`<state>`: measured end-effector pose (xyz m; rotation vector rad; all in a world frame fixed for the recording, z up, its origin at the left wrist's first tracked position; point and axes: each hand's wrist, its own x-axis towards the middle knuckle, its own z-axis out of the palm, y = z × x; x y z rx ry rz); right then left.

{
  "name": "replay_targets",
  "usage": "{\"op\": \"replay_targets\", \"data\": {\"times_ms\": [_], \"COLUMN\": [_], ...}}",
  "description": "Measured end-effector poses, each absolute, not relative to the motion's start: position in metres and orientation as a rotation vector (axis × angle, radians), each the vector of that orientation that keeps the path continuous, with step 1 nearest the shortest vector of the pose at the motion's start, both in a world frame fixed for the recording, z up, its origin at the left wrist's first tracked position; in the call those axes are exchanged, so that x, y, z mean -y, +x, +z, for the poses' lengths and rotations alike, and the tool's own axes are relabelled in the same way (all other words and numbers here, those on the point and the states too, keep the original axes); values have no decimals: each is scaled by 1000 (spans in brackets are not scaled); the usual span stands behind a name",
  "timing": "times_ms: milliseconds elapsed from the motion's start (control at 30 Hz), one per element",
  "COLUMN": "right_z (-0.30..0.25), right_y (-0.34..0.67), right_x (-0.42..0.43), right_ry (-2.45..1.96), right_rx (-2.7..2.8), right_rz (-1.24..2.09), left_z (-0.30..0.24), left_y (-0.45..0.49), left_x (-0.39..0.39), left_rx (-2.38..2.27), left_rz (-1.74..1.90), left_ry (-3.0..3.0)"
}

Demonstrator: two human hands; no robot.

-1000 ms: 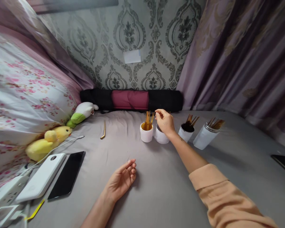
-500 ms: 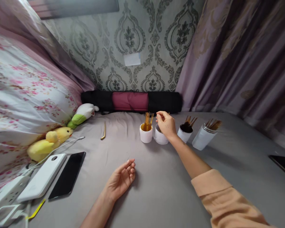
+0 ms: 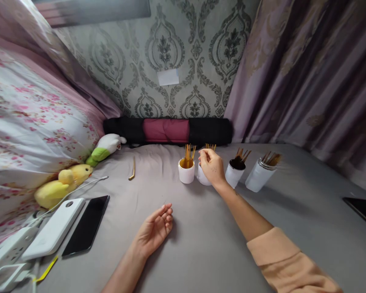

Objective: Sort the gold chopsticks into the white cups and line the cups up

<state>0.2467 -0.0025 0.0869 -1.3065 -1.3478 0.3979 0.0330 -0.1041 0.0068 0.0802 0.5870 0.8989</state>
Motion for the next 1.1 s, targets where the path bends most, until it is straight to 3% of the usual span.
{"op": "replay_targets", "data": {"times_ms": [600,1100], "right_z": [24,-11], "right_y": [183,175], "right_x": [49,56], "right_ry": [-1350,-1417], "right_rx": [1406,1408], "right_rz": [791,822], "left_z": [7,7], "left_y": [33,35], "left_x": [104,104], "left_rx": [-593,-604], "left_rz": [900,903], "left_ry": [79,112]}}
